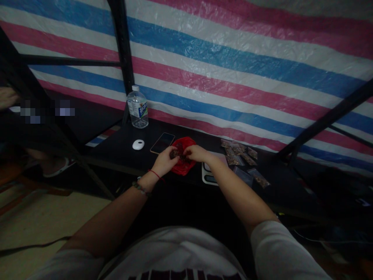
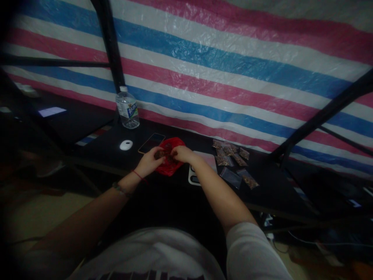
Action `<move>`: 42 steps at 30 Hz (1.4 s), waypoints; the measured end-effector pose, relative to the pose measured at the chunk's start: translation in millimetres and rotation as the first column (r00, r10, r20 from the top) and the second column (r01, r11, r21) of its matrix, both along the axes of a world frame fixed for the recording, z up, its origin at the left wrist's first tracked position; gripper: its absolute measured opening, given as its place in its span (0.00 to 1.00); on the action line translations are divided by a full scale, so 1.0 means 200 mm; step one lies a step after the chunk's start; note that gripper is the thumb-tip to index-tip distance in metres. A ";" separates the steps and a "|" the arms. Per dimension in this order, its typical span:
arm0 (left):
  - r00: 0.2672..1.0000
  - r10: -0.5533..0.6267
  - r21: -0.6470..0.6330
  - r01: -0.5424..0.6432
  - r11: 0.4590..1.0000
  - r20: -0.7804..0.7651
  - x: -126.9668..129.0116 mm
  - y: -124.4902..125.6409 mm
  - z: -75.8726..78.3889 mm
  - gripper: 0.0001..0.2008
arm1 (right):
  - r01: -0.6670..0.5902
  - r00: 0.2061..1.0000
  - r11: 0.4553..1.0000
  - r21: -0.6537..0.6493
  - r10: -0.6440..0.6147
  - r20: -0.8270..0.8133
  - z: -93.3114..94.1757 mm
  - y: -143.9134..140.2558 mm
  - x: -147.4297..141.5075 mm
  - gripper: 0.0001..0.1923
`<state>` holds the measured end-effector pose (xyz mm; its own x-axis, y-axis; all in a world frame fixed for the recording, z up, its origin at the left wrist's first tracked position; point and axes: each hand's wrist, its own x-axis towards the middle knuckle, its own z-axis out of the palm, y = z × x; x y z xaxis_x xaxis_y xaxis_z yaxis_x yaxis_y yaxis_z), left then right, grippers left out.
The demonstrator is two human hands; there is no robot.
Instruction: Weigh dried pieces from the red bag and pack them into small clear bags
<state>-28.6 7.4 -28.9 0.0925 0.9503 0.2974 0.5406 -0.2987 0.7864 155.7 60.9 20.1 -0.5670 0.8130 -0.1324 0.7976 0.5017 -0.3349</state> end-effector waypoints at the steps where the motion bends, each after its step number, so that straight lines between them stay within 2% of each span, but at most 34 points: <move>1: 1.000 -0.002 -0.005 0.002 1.000 -0.007 0.00 0.00 0.00 0.18 | -0.040 0.996 0.999 0.006 0.039 0.083 0.00 0.00 0.01 0.15; 3: 1.000 -0.006 -0.020 0.006 1.000 -0.023 0.00 -0.01 0.01 0.18 | -0.091 0.977 0.996 0.018 0.086 0.193 -0.01 -0.01 0.01 0.14; 5: 0.999 -0.007 -0.031 0.006 0.999 -0.036 0.00 0.00 0.00 0.18 | -0.116 0.966 0.992 0.041 0.103 0.236 -0.02 -0.01 0.01 0.14; 10: 0.999 -0.027 -0.041 0.025 0.999 -0.046 0.00 0.00 -0.01 0.18 | -0.127 0.978 0.986 0.105 0.106 0.182 -0.05 0.03 -0.04 0.15; 18: 0.999 -0.014 -0.040 0.013 0.999 -0.047 0.00 0.00 -0.01 0.18 | -0.116 0.983 0.991 0.073 0.103 0.153 -0.10 0.09 -0.09 0.18; 24: 0.998 -0.008 -0.038 0.006 0.999 -0.056 0.00 0.00 -0.01 0.18 | -0.074 0.978 0.992 0.098 0.053 0.202 -0.08 0.08 -0.05 0.12; 32: 0.998 -0.012 -0.062 0.008 0.998 -0.063 0.00 0.00 -0.01 0.18 | -0.121 0.959 0.993 -0.011 0.120 0.258 -0.01 0.02 0.02 0.17; 35: 0.998 -0.021 -0.059 0.018 0.998 -0.059 0.00 0.00 -0.02 0.18 | -0.146 0.947 0.989 -0.004 0.141 0.287 -0.01 0.02 0.02 0.19; 42: 0.998 -0.011 -0.066 0.007 0.998 -0.062 0.00 -0.01 -0.01 0.17 | -0.124 0.949 0.992 0.036 0.108 0.295 -0.04 0.04 0.00 0.15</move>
